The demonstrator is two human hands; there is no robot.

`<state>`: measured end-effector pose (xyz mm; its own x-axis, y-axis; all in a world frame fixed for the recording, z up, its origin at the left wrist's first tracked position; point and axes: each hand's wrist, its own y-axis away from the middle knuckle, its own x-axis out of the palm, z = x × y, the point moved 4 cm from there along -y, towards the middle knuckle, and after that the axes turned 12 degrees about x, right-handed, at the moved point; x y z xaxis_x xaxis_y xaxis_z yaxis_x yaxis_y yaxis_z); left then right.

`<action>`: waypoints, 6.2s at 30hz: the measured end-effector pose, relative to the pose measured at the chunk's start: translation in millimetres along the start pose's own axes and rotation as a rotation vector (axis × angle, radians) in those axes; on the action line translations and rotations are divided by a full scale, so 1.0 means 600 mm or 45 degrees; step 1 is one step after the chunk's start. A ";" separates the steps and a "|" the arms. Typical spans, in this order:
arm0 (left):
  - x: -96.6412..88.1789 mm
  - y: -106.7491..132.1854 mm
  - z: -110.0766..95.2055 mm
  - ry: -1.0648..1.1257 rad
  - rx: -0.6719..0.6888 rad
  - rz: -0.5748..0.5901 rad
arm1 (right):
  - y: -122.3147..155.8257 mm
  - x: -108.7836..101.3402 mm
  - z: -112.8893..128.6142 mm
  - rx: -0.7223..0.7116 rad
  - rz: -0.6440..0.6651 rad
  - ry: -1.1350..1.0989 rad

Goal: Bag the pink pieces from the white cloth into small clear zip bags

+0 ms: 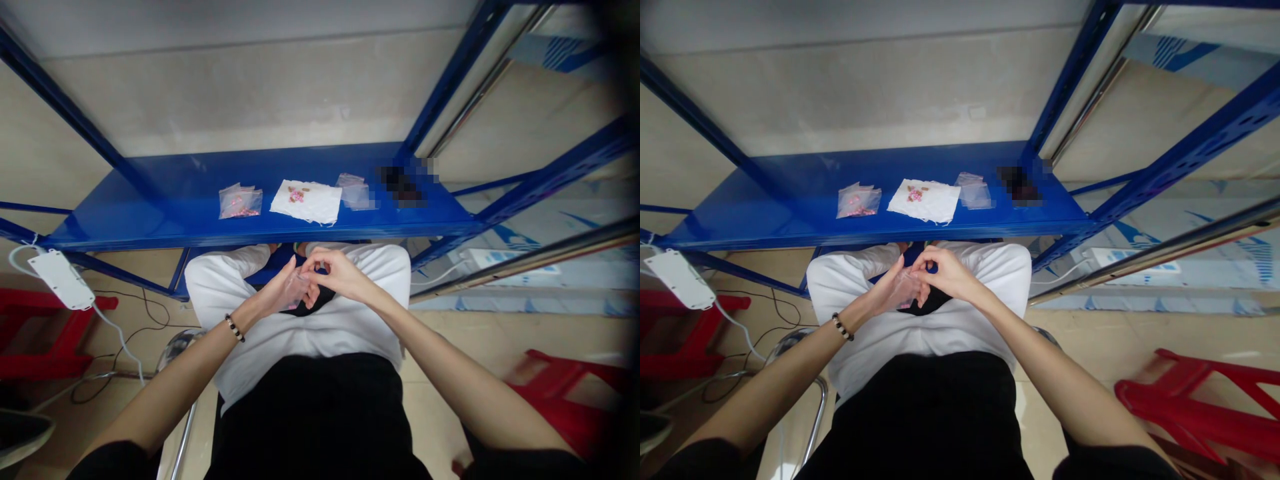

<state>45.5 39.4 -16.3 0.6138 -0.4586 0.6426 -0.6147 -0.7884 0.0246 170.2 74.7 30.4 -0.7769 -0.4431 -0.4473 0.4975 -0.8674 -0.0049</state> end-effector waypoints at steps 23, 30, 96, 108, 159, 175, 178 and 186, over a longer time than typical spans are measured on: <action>-0.004 0.007 -0.015 0.257 0.022 -0.115 | 0.005 0.001 -0.003 -0.110 -0.089 0.077; -0.003 0.008 -0.014 0.278 0.030 -0.110 | 0.002 0.001 -0.002 -0.041 -0.115 0.010; -0.039 -0.012 0.015 -0.150 -0.003 -0.238 | -0.014 0.016 -0.032 0.025 -0.198 0.018; -0.025 -0.003 0.044 0.360 -0.090 -0.306 | 0.000 0.032 -0.005 -0.049 0.009 -0.055; 0.000 0.011 -0.009 0.367 -0.037 -0.119 | -0.002 0.005 0.002 -0.173 -0.158 0.066; 0.012 0.008 -0.017 0.371 0.035 -0.086 | -0.001 -0.002 0.013 -0.152 -0.126 -0.111; 0.015 0.007 -0.017 0.349 0.034 -0.070 | -0.001 -0.003 0.010 -0.134 -0.134 -0.105; 0.013 0.007 -0.015 0.325 0.043 -0.055 | -0.002 -0.004 0.006 -0.124 -0.155 -0.104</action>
<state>43.6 36.1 -4.4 0.4918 -0.3093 0.8139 -0.5710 -0.8203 0.0333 170.3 75.9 35.1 -0.8605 -0.3564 -0.3640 0.4297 -0.8916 -0.1430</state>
